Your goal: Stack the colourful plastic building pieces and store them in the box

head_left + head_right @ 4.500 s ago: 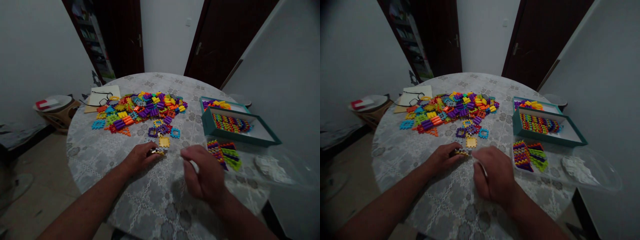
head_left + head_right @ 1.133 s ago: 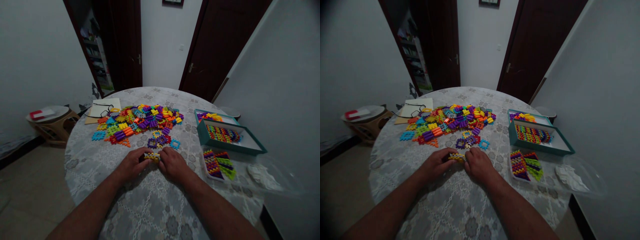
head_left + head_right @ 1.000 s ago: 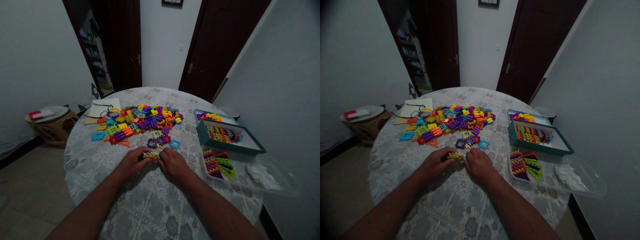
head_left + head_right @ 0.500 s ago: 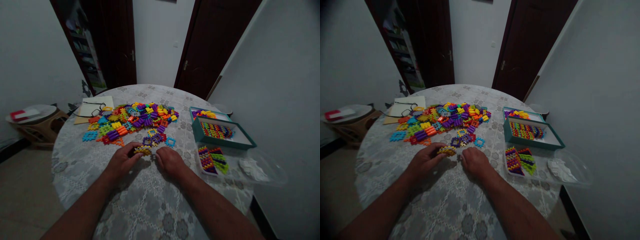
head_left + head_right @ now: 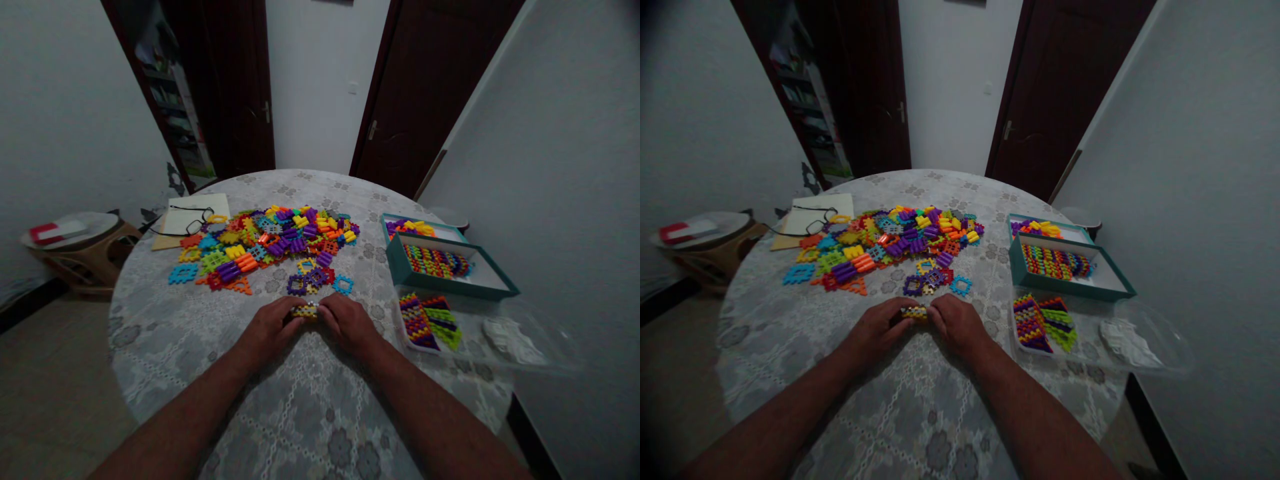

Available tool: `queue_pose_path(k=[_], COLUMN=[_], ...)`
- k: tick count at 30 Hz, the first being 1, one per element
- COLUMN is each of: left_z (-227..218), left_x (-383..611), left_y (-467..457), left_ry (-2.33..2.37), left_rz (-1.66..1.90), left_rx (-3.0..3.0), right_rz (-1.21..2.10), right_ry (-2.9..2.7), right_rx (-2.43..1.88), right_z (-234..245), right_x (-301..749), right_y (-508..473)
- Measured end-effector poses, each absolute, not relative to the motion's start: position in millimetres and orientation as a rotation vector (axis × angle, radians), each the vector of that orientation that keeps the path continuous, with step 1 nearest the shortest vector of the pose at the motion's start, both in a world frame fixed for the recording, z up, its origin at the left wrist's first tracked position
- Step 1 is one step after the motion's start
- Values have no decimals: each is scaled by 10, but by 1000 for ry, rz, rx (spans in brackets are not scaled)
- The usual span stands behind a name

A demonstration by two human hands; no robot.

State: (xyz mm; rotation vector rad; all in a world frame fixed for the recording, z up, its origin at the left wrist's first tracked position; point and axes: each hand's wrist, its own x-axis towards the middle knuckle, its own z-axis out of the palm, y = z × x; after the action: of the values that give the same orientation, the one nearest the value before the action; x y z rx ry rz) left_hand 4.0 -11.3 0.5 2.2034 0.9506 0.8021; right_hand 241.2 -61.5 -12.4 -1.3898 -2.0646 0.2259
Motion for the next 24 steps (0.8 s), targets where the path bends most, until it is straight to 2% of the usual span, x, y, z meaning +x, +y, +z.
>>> queue_pose_path(k=[14, 16, 21, 24], left_z=[-53, -37, -62, -81], left_x=[26, 22, 27, 42], left_y=[-93, -91, -83, -73], left_ry=[894, 889, 945, 928], left_rz=[795, 762, 759, 774], left_rx=[2171, 2167, 2141, 2140], right_rz=[406, 332, -103, -190], right_ry=[-1986, -1937, -1764, -1781], right_rx=[-1162, -1234, -1577, -1798], right_z=[-73, -86, -177, -235], right_x=[2351, 2389, 2565, 2612], right_y=[-655, -638, -550, -502])
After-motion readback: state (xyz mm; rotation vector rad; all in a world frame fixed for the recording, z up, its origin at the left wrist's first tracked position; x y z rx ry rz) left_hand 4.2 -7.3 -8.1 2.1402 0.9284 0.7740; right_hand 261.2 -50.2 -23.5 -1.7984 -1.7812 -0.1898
